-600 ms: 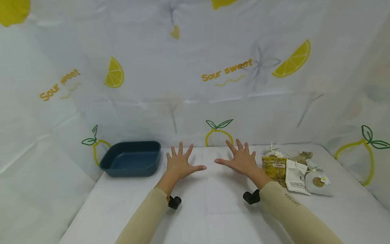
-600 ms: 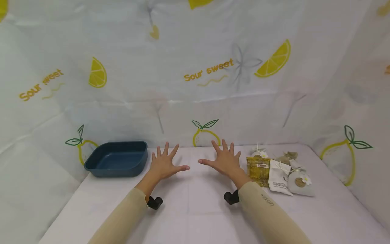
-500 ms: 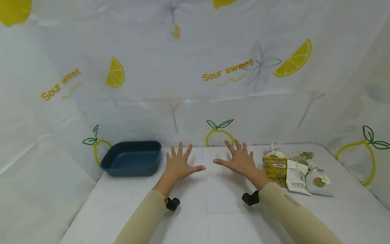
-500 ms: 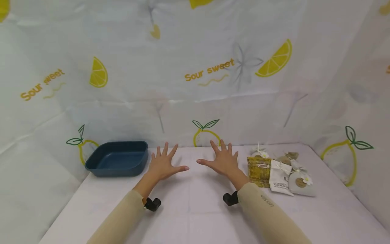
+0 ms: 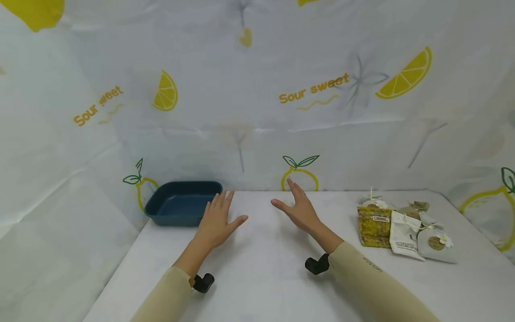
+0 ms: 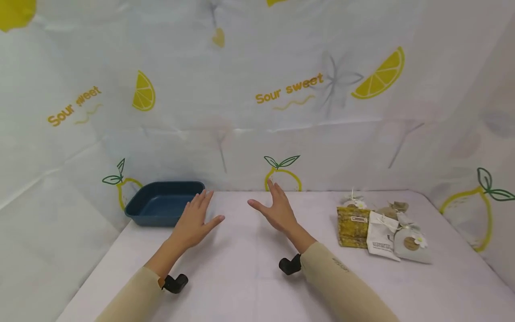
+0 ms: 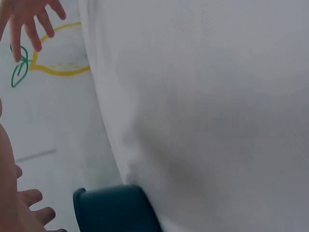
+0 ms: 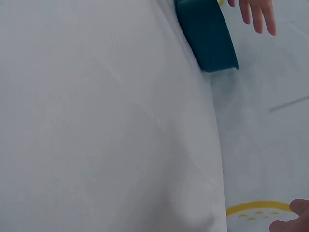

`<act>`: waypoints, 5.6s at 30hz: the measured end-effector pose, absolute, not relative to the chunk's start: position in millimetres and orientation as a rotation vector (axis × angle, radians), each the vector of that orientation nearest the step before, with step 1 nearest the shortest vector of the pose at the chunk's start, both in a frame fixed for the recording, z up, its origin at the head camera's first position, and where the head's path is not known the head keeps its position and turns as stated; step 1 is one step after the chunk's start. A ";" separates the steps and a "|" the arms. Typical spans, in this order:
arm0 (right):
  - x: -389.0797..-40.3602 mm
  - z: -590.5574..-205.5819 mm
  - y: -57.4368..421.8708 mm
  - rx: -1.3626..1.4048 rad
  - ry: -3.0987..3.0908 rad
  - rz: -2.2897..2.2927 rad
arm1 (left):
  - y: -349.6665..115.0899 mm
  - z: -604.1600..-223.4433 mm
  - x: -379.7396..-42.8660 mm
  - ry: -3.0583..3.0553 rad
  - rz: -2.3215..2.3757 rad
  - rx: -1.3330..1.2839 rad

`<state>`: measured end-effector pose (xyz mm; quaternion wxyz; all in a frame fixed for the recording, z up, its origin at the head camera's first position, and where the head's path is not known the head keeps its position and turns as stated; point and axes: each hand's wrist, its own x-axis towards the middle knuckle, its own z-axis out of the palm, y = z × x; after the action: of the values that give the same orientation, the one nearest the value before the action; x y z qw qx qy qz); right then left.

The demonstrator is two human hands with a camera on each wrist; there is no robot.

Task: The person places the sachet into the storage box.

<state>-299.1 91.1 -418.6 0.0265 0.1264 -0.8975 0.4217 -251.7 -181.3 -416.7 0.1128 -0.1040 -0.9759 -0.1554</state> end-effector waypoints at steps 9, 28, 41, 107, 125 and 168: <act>-299.9 -417.5 48.7 0.496 -2.699 1.430 | -254.3 -423.6 -236.6 -2.644 -0.600 -0.147; -306.6 -438.2 -43.5 0.601 -2.597 1.563 | -340.5 -449.8 -225.9 -2.469 -1.154 0.531; -304.8 -442.4 -93.8 0.657 -2.655 1.734 | -363.3 -456.6 -240.3 -2.438 -1.372 0.512; -301.1 -470.5 62.6 0.387 -2.578 1.759 | -234.1 -469.8 -276.0 -2.630 -1.353 0.085; -295.0 -467.7 153.2 0.313 -2.643 1.590 | -139.1 -477.8 -287.3 -2.495 -1.486 -0.033; -286.3 -467.3 240.7 0.165 -2.596 1.440 | -68.2 -479.5 -307.2 -2.557 -1.696 -0.337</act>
<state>-286.3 240.7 -467.3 0.0838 0.0553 -0.8701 0.4826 -307.2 -68.2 -479.5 0.0272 -0.1090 -0.8281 -0.5493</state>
